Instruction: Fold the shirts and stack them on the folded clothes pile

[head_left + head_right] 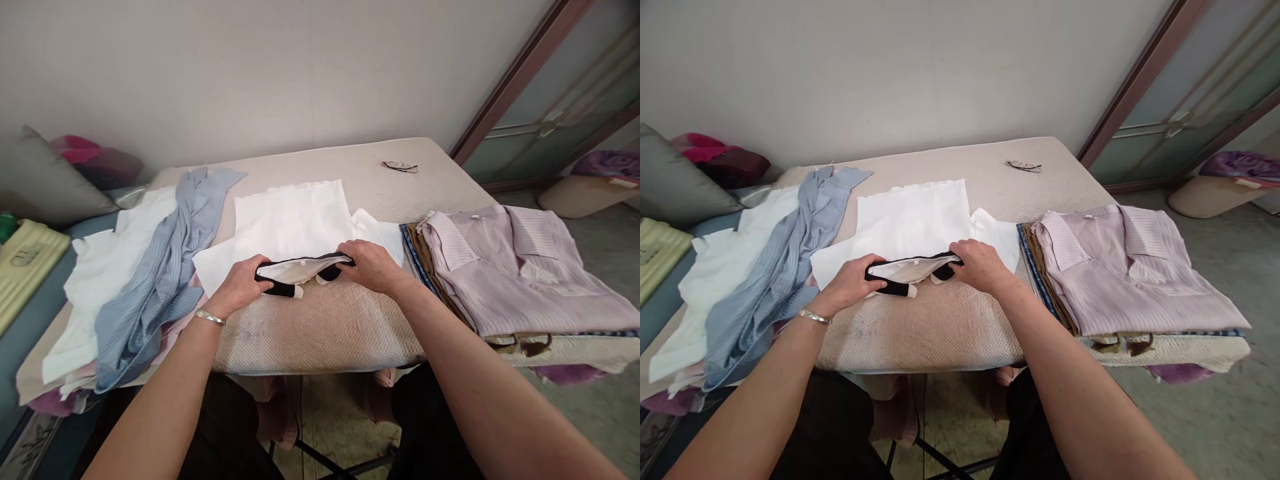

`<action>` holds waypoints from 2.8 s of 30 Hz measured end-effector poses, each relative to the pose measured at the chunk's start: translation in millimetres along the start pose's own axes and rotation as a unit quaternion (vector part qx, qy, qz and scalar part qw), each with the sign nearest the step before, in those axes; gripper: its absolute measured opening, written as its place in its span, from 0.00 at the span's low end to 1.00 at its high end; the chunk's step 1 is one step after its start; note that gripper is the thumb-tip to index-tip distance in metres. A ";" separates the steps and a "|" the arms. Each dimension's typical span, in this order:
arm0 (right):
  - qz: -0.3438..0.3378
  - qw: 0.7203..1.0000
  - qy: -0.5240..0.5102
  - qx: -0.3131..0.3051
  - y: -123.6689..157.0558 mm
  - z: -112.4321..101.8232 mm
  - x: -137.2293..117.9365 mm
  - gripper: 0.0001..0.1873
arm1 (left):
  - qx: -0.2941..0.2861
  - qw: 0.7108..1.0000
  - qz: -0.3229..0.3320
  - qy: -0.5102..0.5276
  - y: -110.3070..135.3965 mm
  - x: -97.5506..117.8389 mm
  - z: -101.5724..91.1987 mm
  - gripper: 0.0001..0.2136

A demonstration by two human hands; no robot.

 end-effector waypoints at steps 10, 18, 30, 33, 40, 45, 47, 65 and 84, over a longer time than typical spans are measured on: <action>-0.094 0.984 0.124 0.089 21.2 -30.3 -39.7 0.10 | 0.117 0.947 0.117 -0.275 45.3 59.5 -14.6 0.12; -0.055 0.980 0.103 -0.160 50.7 24.1 -39.7 0.14 | -0.227 0.960 0.099 -0.133 72.2 30.1 35.8 0.10; -0.029 0.986 0.146 -0.078 40.3 7.6 -44.8 0.18 | -0.127 0.968 0.175 -0.124 61.5 77.3 52.4 0.27; -0.030 0.983 0.157 -0.094 46.8 9.7 -46.5 0.19 | -0.074 0.973 0.180 -0.121 58.6 82.4 50.7 0.29; 0.010 0.975 0.023 -0.221 64.7 25.8 -27.6 0.17 | -0.049 0.970 0.214 -0.105 53.0 99.9 61.7 0.24; 0.033 0.999 0.008 -0.039 39.4 1.6 -9.4 0.18 | -0.044 0.964 0.233 -0.117 50.8 101.4 76.3 0.30; -0.015 0.999 0.032 0.000 29.4 8.6 -14.6 0.21 | -0.044 0.964 0.226 -0.130 51.2 98.7 83.9 0.31; 0.016 0.986 0.163 -0.026 11.9 35.9 -9.8 0.08 | -0.037 0.964 0.228 -0.128 44.7 98.3 97.8 0.32; -0.005 0.984 0.178 -0.015 11.9 40.2 -16.0 0.12 | -0.001 0.963 0.220 -0.159 61.9 102.7 99.8 0.34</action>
Point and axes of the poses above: each hand's wrist, its own y-axis away from the middle knuckle, its own z-axis out of the palm, x = y × z, the point moved 9 cm from there along -y, towards the middle knuckle, and after that the axes turned 4 degrees about -y, right-handed, at the moved point
